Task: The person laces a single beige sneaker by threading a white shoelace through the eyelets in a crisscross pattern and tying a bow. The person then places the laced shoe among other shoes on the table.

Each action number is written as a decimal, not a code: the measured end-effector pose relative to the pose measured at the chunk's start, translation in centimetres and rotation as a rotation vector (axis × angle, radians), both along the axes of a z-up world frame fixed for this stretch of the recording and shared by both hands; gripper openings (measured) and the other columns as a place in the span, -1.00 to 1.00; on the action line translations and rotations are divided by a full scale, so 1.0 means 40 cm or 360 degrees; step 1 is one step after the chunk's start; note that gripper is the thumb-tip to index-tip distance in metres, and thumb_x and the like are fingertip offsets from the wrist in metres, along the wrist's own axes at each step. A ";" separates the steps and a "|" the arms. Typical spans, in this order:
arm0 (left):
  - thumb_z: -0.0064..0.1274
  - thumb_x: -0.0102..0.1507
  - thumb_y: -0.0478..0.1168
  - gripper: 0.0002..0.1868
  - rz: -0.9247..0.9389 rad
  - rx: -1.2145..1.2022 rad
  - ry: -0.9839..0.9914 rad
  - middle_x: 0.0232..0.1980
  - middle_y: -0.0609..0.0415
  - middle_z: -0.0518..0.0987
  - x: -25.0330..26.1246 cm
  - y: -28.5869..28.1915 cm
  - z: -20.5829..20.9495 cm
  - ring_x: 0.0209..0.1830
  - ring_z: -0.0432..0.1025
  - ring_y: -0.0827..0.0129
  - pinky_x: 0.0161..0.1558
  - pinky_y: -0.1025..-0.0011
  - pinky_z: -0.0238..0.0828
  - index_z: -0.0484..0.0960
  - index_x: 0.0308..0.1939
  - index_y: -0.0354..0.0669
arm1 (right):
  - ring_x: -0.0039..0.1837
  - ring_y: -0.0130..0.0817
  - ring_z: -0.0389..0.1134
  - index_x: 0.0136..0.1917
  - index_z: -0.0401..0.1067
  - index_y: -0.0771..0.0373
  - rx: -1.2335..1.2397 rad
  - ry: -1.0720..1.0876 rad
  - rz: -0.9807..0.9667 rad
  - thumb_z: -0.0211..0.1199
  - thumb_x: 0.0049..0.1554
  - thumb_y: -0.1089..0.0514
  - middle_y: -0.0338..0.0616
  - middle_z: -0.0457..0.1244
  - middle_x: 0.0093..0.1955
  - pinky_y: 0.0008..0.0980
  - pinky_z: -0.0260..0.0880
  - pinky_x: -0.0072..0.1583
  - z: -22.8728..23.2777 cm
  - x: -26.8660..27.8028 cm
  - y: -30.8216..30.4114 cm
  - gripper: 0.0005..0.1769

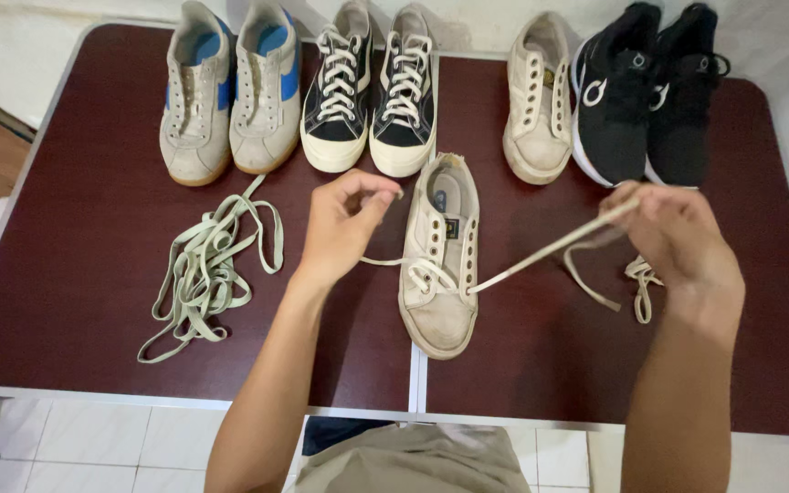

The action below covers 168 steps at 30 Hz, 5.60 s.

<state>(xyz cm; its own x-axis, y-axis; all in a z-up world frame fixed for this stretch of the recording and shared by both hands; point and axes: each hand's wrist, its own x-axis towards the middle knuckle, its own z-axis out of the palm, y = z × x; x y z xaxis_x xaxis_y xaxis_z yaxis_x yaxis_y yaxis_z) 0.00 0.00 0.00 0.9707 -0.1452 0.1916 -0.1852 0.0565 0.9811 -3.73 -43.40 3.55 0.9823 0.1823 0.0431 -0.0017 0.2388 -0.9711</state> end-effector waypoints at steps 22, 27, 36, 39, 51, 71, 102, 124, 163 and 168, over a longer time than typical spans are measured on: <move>-0.06 0.37 -0.49 -0.68 -0.0073 -0.0491 -0.0284 0.13 -0.03 0.65 0.279 -0.157 0.306 -0.36 0.52 0.50 -0.25 0.49 0.52 0.62 0.20 -0.38 | -0.06 -0.37 0.38 0.18 0.50 0.42 0.0140 -0.0383 -0.0054 0.17 0.36 0.22 -0.05 0.37 -0.05 -0.37 0.43 0.08 0.365 0.269 0.331 -0.77; -0.02 0.37 -0.49 -0.68 -0.0137 -0.0536 -0.0140 0.09 -0.06 0.67 0.262 -0.187 0.272 -0.37 0.49 0.51 -0.26 0.48 0.53 0.63 0.19 -0.39 | -0.18 -0.37 0.38 0.17 0.52 0.35 0.0267 -0.0392 -0.0155 0.14 0.30 0.22 -0.06 0.39 -0.11 -0.37 0.43 -0.04 0.402 0.315 0.327 -0.76; -0.08 0.33 -0.53 -0.59 -0.0091 -0.0490 -0.0184 0.17 0.06 0.64 0.337 -0.168 0.313 -0.43 0.47 0.55 -0.34 0.57 0.43 0.58 0.26 -0.31 | -0.23 -0.46 0.26 0.06 0.52 0.44 -0.0300 -0.0423 -0.0428 0.19 0.34 0.21 -0.19 0.28 -0.23 -0.47 0.35 -0.12 0.426 0.428 0.367 -0.78; -0.08 0.34 -0.53 -0.58 -0.0081 -0.0536 -0.0252 0.19 0.06 0.66 0.420 -0.177 0.342 -0.44 0.46 0.55 -0.33 0.54 0.48 0.59 0.27 -0.30 | -0.23 -0.49 0.27 0.11 0.53 0.44 -0.0246 -0.0330 -0.0322 0.14 0.32 0.24 -0.20 0.30 -0.21 -0.48 0.33 -0.14 0.411 0.462 0.382 -0.77; -0.06 0.34 -0.52 -0.64 -0.0042 -0.0606 -0.0152 0.14 -0.03 0.68 0.645 -0.238 0.286 -0.39 0.52 0.49 -0.26 0.48 0.57 0.63 0.20 -0.35 | -0.11 -0.40 0.42 0.14 0.46 0.45 -0.0045 -0.0100 -0.0081 0.11 0.34 0.15 -0.11 0.36 -0.12 -0.37 0.53 -0.03 0.331 0.633 0.407 -0.71; 0.10 0.31 -0.45 -0.69 -0.0265 -0.0419 -0.0082 -0.20 0.16 0.65 0.508 -0.235 0.155 -0.41 0.43 0.67 -0.37 0.62 0.39 0.63 0.14 -0.31 | -0.19 -0.52 0.27 -0.27 0.37 0.24 -0.0372 0.0014 0.0255 0.09 0.36 0.02 -0.28 0.27 -0.26 -0.49 0.29 -0.11 0.204 0.586 0.404 -0.60; 0.13 0.25 -0.41 -0.83 0.0113 0.0357 -0.0364 -0.16 -0.03 0.60 -0.066 -0.239 -0.007 -0.29 0.53 0.23 -0.28 0.38 0.43 0.69 -0.08 -0.22 | -0.19 -0.57 0.39 -0.18 0.51 0.38 -0.0930 0.0336 -0.0275 0.36 0.07 0.28 -0.19 0.43 -0.26 -0.47 0.39 -0.11 -0.093 -0.162 0.449 -0.90; 0.22 0.22 -0.39 -0.87 -0.0002 0.0418 -0.0309 -0.24 -0.02 0.60 -0.033 -0.209 0.027 -0.38 0.51 0.30 -0.31 0.40 0.44 0.72 -0.15 -0.27 | -0.04 -0.02 0.54 0.00 0.04 0.31 -0.0406 0.0495 -0.0359 -0.11 0.32 0.21 0.20 0.31 -0.04 -0.19 0.63 -0.02 -0.135 -0.172 0.380 -0.88; 0.11 0.34 -0.43 -0.82 0.0235 0.0275 -0.0280 -0.30 0.25 0.59 -0.054 0.024 0.243 -0.37 0.29 0.74 -0.32 0.65 0.20 0.72 0.00 -0.29 | -0.03 -0.32 0.44 -0.04 0.57 0.28 -0.1640 -0.0262 -0.0916 -0.01 0.38 0.22 -0.06 0.42 -0.04 -0.31 0.42 0.03 0.077 -0.026 0.179 -0.67; 0.06 0.26 -0.48 -0.71 0.0009 0.0185 -0.0220 -0.20 0.26 0.69 -0.090 -0.030 0.190 -0.32 0.39 0.77 -0.33 0.66 0.26 0.72 0.03 -0.22 | -0.04 -0.06 0.48 -0.07 0.58 0.32 -0.1826 -0.0003 -0.0542 0.08 0.26 0.07 0.09 0.41 -0.09 -0.17 0.40 0.04 -0.042 -0.075 0.281 -0.67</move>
<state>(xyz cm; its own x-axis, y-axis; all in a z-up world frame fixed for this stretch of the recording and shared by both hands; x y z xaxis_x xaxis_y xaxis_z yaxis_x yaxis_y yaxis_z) -3.60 -1.21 7.59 0.9371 -0.1689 0.3054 -0.3186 -0.0570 0.9462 -6.73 -32.17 1.87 0.9877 -0.1543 0.0269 -0.1049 -0.7793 -0.6178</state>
